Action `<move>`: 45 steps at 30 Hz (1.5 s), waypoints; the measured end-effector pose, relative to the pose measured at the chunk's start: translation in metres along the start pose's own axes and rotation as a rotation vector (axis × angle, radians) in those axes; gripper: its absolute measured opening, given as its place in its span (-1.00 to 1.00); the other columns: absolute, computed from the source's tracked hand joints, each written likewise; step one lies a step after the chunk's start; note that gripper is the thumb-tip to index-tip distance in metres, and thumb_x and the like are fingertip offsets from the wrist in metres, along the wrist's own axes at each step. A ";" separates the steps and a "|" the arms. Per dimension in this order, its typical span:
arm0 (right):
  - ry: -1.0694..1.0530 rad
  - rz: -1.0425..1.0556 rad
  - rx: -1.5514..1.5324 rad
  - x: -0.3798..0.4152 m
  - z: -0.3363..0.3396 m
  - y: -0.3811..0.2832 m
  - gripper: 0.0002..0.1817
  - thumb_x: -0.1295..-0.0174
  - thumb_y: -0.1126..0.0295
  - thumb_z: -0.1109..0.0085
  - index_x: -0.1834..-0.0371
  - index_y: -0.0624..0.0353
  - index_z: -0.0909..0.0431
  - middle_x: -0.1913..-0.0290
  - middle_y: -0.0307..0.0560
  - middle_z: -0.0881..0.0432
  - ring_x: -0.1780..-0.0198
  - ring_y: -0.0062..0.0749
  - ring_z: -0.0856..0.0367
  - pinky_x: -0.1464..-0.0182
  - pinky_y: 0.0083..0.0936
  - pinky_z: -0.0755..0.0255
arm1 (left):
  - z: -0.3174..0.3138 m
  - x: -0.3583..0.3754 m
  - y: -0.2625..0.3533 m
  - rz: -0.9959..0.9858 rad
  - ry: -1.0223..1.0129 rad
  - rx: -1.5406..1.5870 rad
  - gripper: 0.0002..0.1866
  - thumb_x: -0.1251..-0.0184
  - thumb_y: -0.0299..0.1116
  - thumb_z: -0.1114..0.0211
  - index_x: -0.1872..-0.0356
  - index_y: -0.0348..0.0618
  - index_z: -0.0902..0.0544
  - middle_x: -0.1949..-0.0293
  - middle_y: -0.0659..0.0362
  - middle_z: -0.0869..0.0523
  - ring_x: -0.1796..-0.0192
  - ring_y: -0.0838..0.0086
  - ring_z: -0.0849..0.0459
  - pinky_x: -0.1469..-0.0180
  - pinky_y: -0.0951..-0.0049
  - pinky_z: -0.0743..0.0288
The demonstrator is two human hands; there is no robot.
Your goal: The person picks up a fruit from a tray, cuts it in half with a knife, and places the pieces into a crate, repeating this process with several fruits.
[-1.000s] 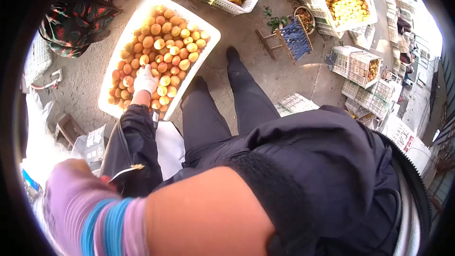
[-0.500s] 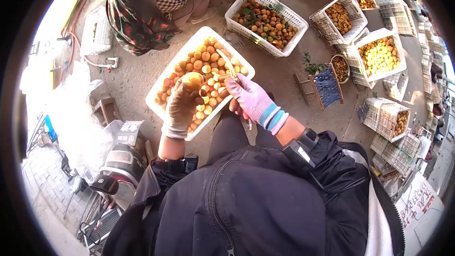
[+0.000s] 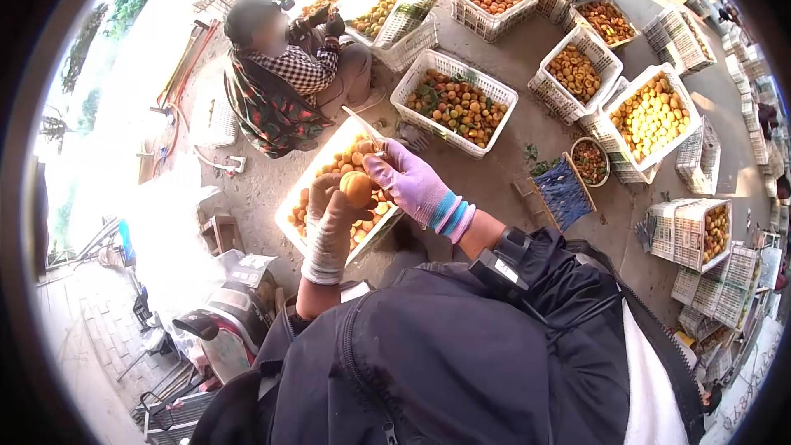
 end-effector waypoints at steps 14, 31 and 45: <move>-0.099 0.174 0.955 0.048 -0.006 0.010 -0.63 -0.47 0.31 0.05 -0.28 0.17 -0.37 0.41 -0.34 -0.46 0.37 -0.72 -0.38 0.29 -0.68 -0.37 | 0.013 0.018 0.005 -0.153 0.036 0.000 -0.49 -0.25 -0.47 -0.36 -0.20 -0.18 -0.37 -0.10 0.16 -0.55 -0.14 0.45 -0.55 -0.22 0.44 -0.44; 0.027 0.142 1.136 0.017 -0.081 0.055 -0.76 -0.42 0.42 0.00 -0.07 0.28 -0.44 0.38 -0.16 -0.58 0.39 -0.58 -0.48 0.31 -0.59 -0.41 | 0.096 0.001 0.030 -0.155 -0.058 0.196 -0.39 -0.23 -0.62 -0.34 -0.32 -0.24 -0.36 -0.18 0.15 -0.54 -0.18 0.47 -0.55 -0.23 0.47 -0.45; 0.140 0.126 1.152 -0.008 -0.112 0.080 -0.70 -0.35 0.26 -0.13 0.02 0.25 -0.45 0.26 0.14 -0.66 0.17 0.03 -0.66 0.20 -0.27 -0.52 | 0.137 -0.022 0.043 -0.067 -0.173 0.106 -0.42 -0.24 -0.59 -0.36 -0.28 -0.24 -0.38 -0.18 0.14 -0.52 -0.22 0.46 -0.50 -0.26 0.44 -0.43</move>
Point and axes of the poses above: each hand's wrist, its own x-axis away from the middle knuckle, its own z-axis out of the back of the hand, y = z × x, the point moved 1 cm from there along -x, towards the middle knuckle
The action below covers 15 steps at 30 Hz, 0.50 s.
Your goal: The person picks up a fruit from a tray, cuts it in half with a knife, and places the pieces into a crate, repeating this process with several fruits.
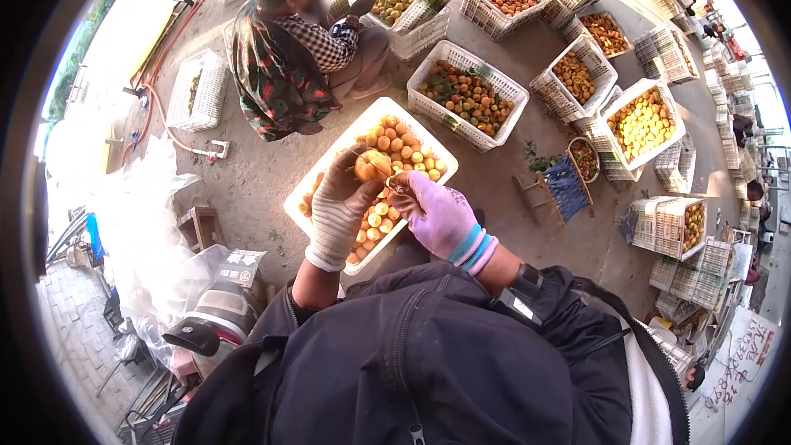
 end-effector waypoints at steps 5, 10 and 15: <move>0.044 0.017 -0.101 -0.005 -0.010 -0.004 -0.79 -0.35 0.53 -0.05 -0.02 0.30 -0.46 0.46 -0.17 -0.56 0.39 -0.69 -0.48 0.33 -0.62 -0.41 | 0.011 0.000 0.004 -0.007 0.015 -0.019 -0.43 -0.25 -0.54 -0.37 -0.27 -0.28 -0.37 -0.19 0.10 -0.51 -0.23 0.42 -0.50 -0.31 0.39 -0.37; 0.023 0.027 -0.077 -0.006 -0.013 -0.002 -0.77 -0.33 0.56 -0.04 -0.04 0.30 -0.47 0.40 -0.18 -0.60 0.39 -0.66 -0.50 0.31 -0.65 -0.41 | 0.017 -0.003 -0.001 -0.014 0.002 -0.013 -0.40 -0.24 -0.53 -0.38 -0.30 -0.26 -0.36 -0.18 0.14 -0.52 -0.18 0.47 -0.53 -0.24 0.46 -0.44; -0.012 -0.014 -0.014 -0.009 -0.011 -0.003 -0.77 -0.33 0.43 -0.07 0.00 0.27 -0.44 0.33 -0.01 -0.62 0.29 -0.28 -0.55 0.27 -0.43 -0.45 | 0.015 -0.004 0.002 -0.034 0.025 -0.011 -0.39 -0.16 -0.54 -0.43 -0.26 -0.21 -0.42 -0.13 0.15 -0.54 -0.15 0.46 -0.55 -0.22 0.46 -0.44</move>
Point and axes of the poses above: each hand's wrist, its own x-axis away from the middle knuckle, its own z-axis out of the back of the hand, y = z × x, the point moved 1 cm from there along -x, towards the middle knuckle
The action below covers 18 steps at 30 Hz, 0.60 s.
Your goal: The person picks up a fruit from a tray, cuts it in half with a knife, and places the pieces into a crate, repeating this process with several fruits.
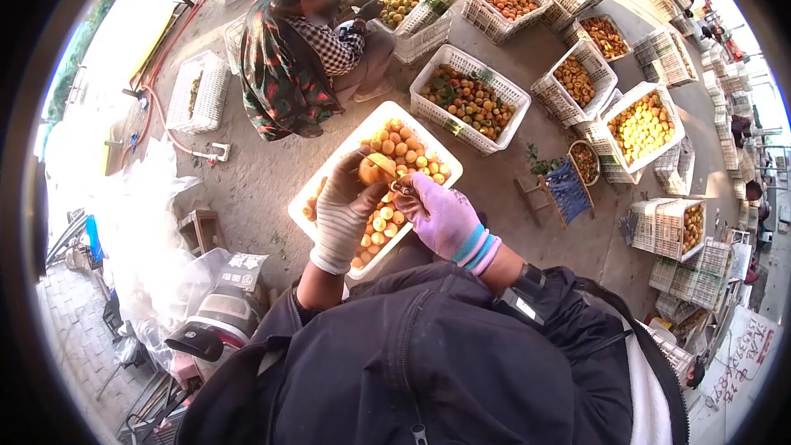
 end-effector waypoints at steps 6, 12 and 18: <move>0.064 0.096 0.175 -0.001 -0.008 0.001 -0.78 -0.37 0.27 -0.09 0.13 0.21 -0.45 0.40 0.24 -0.59 0.30 0.19 -0.60 0.34 -0.16 -0.45 | -0.002 0.004 0.001 0.044 0.007 -0.134 -0.39 -0.10 -0.63 -0.41 -0.23 -0.23 -0.43 -0.14 0.14 -0.54 -0.15 0.44 -0.52 -0.22 0.44 -0.43; -0.032 -0.011 0.281 -0.007 -0.012 0.006 -0.80 -0.29 0.34 -0.04 0.09 0.16 -0.40 0.26 0.19 -0.62 0.18 0.18 -0.60 0.20 -0.09 -0.50 | -0.006 0.007 -0.006 0.080 0.051 0.000 -0.46 -0.41 -0.09 -0.23 -0.25 -0.20 -0.39 -0.09 0.15 -0.57 -0.07 0.52 -0.59 -0.12 0.50 -0.51; -0.071 0.002 0.298 -0.010 -0.004 -0.004 -0.82 -0.27 0.31 -0.06 0.17 0.13 -0.39 0.28 0.15 -0.62 0.21 0.12 -0.62 0.20 -0.08 -0.49 | -0.006 -0.001 0.007 0.176 0.053 -0.054 -0.49 -0.40 -0.21 -0.27 -0.25 -0.20 -0.36 -0.02 0.15 -0.56 -0.02 0.52 -0.57 -0.08 0.50 -0.51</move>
Point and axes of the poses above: each hand's wrist, its own x-axis away from the middle knuckle, its own z-axis out of the back of the hand, y = z × x, the point moved 1 cm from there along -x, towards the middle knuckle
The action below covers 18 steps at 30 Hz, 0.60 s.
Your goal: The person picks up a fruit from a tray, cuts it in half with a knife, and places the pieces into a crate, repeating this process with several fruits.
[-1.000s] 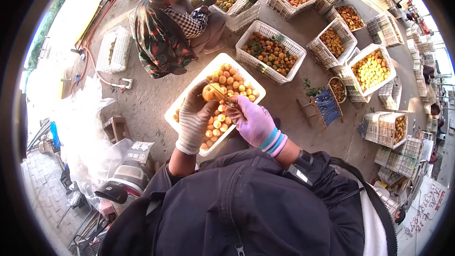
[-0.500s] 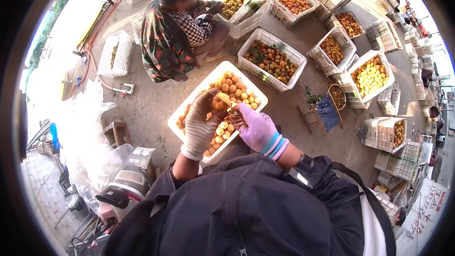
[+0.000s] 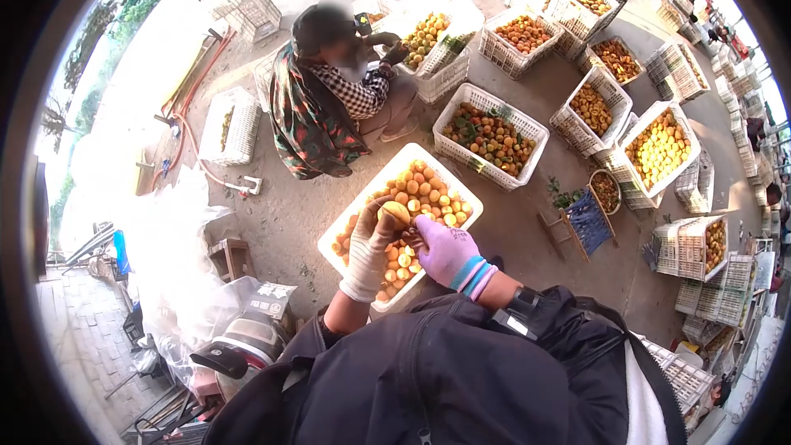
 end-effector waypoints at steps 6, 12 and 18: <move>0.015 0.075 -0.026 -0.006 0.002 0.008 -0.80 -0.28 0.29 -0.04 0.12 0.13 -0.40 0.30 0.17 -0.63 0.24 0.14 -0.63 0.20 -0.07 -0.49 | -0.006 0.003 -0.005 -0.183 -0.003 -0.159 -0.43 -0.33 -0.25 -0.35 -0.26 -0.24 -0.33 -0.02 0.15 -0.56 0.00 0.54 -0.56 -0.09 0.53 -0.47; -0.012 0.123 -0.042 0.006 0.018 0.014 -0.76 -0.23 0.32 -0.08 0.08 0.13 -0.39 0.29 0.18 -0.64 0.23 0.13 -0.63 0.19 -0.06 -0.49 | -0.040 0.013 -0.001 -0.134 0.113 0.108 -0.41 -0.38 0.05 -0.23 -0.21 -0.20 -0.39 -0.01 0.14 -0.54 -0.02 0.47 -0.59 -0.15 0.42 -0.49; -0.051 0.159 -0.077 0.020 0.040 0.025 -0.75 -0.23 0.30 -0.07 0.08 0.14 -0.39 0.29 0.20 -0.64 0.20 0.14 -0.63 0.18 -0.05 -0.49 | -0.060 0.026 0.001 -0.207 0.071 -0.196 -0.41 -0.38 0.08 -0.20 -0.18 -0.20 -0.40 -0.03 0.12 -0.57 -0.05 0.45 -0.57 -0.14 0.43 -0.47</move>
Point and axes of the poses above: each hand's wrist, its own x-axis away from the middle knuckle, its own z-axis out of the back of the hand, y = z × x, the point moved 1 cm from there along -x, towards the middle knuckle
